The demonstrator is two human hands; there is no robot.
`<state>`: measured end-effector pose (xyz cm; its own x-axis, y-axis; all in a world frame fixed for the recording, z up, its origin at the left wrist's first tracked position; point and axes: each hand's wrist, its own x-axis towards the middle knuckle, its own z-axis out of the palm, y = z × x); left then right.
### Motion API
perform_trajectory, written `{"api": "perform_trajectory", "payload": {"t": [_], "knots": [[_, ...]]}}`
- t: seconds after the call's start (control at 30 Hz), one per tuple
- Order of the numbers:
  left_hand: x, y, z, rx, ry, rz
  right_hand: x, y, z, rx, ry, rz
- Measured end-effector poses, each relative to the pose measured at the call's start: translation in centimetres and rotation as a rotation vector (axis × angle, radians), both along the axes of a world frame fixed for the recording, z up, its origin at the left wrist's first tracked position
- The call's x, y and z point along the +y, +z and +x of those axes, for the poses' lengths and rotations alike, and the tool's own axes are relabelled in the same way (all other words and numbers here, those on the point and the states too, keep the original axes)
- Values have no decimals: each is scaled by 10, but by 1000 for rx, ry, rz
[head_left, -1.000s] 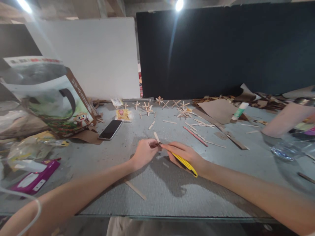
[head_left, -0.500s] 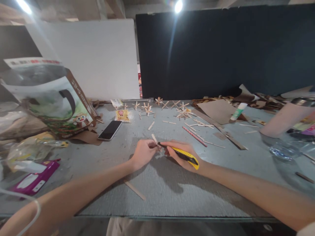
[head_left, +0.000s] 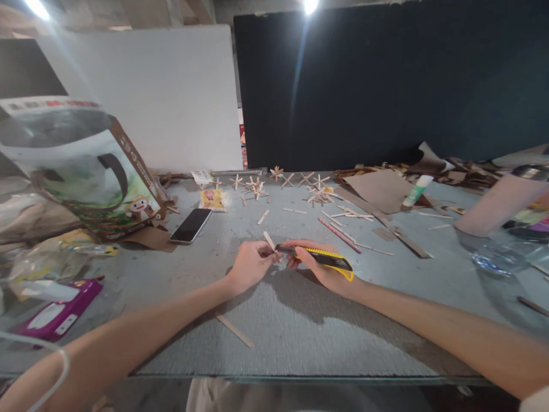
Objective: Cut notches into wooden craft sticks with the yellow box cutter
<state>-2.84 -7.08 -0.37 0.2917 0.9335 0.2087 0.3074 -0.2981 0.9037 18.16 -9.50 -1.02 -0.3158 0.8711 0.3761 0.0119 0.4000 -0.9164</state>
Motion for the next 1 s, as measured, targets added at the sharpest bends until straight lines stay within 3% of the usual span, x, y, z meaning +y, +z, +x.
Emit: {"api": "perform_trajectory", "payload": {"t": [0.3,0.53,1.0], "knots": [[3,0,0,-24,-22,-43,1,-3,0,-15,25,16],[6,-5,-1,-35,-40,-81,0,-9,1,-102,30,159],[8,-8,-1,-53,-78,-81,-1,-3,0,-37,71,42]]}}
